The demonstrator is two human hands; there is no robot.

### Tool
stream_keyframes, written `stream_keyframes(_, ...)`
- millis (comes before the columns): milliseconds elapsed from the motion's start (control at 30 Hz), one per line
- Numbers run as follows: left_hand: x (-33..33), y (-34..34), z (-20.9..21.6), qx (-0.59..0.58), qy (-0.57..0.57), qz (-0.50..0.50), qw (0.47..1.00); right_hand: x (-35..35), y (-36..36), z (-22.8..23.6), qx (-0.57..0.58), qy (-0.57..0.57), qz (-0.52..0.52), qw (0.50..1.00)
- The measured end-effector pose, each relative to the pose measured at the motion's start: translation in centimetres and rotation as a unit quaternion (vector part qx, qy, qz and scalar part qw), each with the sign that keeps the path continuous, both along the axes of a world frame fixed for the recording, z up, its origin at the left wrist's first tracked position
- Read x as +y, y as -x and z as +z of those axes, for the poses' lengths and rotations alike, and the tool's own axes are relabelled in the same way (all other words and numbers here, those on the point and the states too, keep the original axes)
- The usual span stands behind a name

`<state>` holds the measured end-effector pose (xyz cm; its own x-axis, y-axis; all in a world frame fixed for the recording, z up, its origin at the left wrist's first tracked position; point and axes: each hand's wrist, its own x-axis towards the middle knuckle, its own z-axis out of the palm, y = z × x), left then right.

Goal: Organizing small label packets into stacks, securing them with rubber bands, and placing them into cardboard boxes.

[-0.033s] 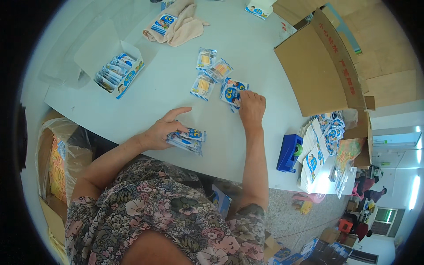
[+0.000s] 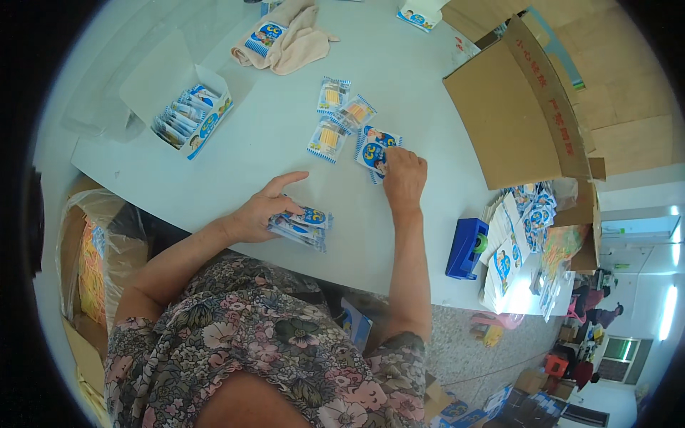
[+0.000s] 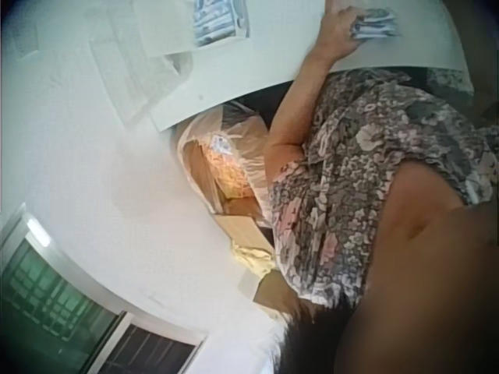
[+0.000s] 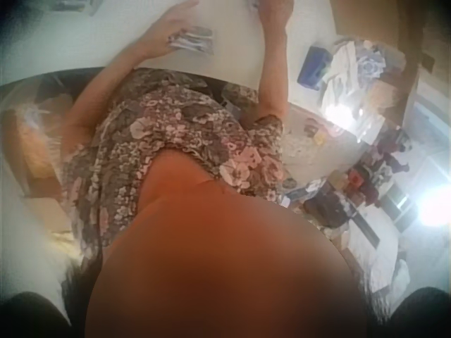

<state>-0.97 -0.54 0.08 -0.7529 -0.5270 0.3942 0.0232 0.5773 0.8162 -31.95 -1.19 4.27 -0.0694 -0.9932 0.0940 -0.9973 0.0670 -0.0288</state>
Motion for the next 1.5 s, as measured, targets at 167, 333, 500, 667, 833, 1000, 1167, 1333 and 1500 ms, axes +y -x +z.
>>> stream_keyframes(167, 0.1, -0.2, 0.3, -0.02, -0.004, 0.002, 1.0, 1.0, -0.1, -2.7, -0.119, 0.152, 0.085, 0.978)
stream_keyframes(333, -0.2, -0.1, 0.4, -0.021, 0.048, 0.001, 0.999, 2.2, 0.6, -3.4, -0.228, 0.121, 0.067, 0.964)
stream_keyframes(500, 0.3, 0.2, 0.7, 0.007, -0.011, 0.015, 1.0, 4.2, -4.6, -1.0, -0.09, 0.169, 0.089, 0.977)
stream_keyframes(667, -0.1, 0.2, -0.3, 0.041, 0.086, 0.003, 0.996, 5.7, -7.8, -0.8, -0.428, -0.01, 0.22, 0.877)
stream_keyframes(833, 0.5, 0.1, 0.7, -0.062, 0.039, 0.037, 0.997, 3.5, 1.1, -1.5, -0.109, 0.169, 0.142, 0.969)
stream_keyframes(1000, 0.2, 0.3, 0.1, -0.013, 0.052, 0.009, 0.998, 3.7, 0.5, -2.8, 0.026, 0.156, 0.098, 0.982)
stream_keyframes(1167, 0.0, -0.2, -0.1, 0.025, 0.12, 0.061, 0.991, 4.2, -7.8, 0.7, -0.335, -0.164, 0.199, 0.906)
stream_keyframes(1333, 0.6, 0.5, 0.7, -0.061, 0.016, 0.039, 0.997, -1.1, 0.2, -2.1, -0.16, 0.22, 0.104, 0.957)
stream_keyframes(1500, 0.3, 0.1, 0.1, -0.018, 0.038, 0.034, 0.999, -0.5, 1.1, -2.6, 0.006, 0.156, 0.105, 0.982)
